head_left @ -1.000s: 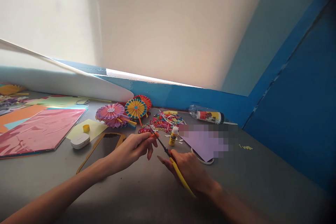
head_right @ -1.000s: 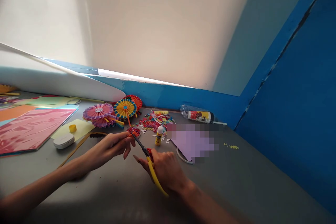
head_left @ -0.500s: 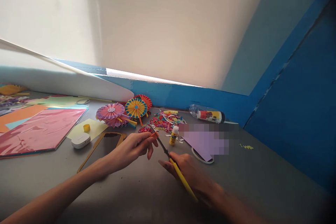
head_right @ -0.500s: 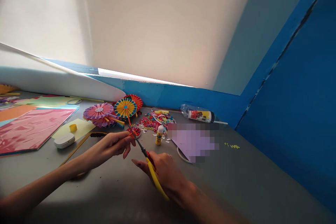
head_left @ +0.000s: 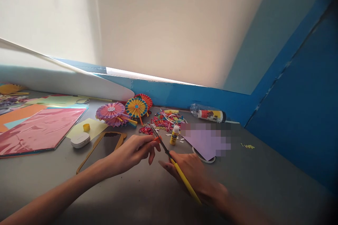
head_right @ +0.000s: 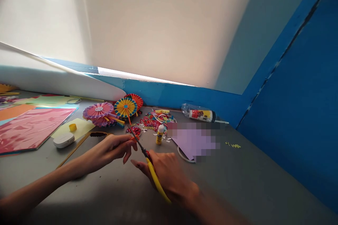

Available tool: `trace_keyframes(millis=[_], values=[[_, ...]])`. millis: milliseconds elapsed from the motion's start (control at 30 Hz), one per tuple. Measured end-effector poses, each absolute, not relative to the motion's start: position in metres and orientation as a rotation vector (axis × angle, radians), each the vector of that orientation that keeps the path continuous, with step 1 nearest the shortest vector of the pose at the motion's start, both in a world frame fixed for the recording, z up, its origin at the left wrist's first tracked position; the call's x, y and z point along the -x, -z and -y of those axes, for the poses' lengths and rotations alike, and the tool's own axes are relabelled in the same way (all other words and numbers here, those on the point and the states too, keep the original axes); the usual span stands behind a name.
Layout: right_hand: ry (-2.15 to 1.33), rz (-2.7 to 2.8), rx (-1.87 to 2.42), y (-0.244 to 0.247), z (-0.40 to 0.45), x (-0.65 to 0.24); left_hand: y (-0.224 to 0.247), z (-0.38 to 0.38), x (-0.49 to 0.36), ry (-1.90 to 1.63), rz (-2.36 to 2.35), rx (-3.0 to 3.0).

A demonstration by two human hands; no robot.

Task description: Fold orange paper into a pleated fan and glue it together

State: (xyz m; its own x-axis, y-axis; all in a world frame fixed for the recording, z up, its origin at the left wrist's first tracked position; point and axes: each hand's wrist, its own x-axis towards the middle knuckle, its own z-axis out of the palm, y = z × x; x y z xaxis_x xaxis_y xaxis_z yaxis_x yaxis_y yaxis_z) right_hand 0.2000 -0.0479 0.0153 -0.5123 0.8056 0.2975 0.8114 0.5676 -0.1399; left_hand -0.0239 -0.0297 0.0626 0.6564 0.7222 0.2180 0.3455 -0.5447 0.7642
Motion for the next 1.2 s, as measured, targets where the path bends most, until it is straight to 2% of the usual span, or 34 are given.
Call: trace_keyframes(millis=[400,733,1000,1100,1200], values=[[0.17,2.305,1.191,-0.01,0.052,-0.201,-0.062,0.031,0.018,-0.728,-0.735,-1.957],[-0.077,2.061,1.336,-0.028,0.038,-0.215,-0.03,0.031,0.011,-0.56,-0.778,-2.343],[0.44,2.231,1.21,-0.032,0.024,-0.234,-0.024,0.001,0.026,-0.848,-0.568,-1.901],[0.583,2.285,1.186,-0.04,0.025,-0.241,-0.037,0.0,0.03,-0.703,-0.379,-1.761],[0.743,2.311,1.131,-0.043,0.029,-0.24,-0.046,0.013,0.026,-0.516,-0.464,-1.745]])
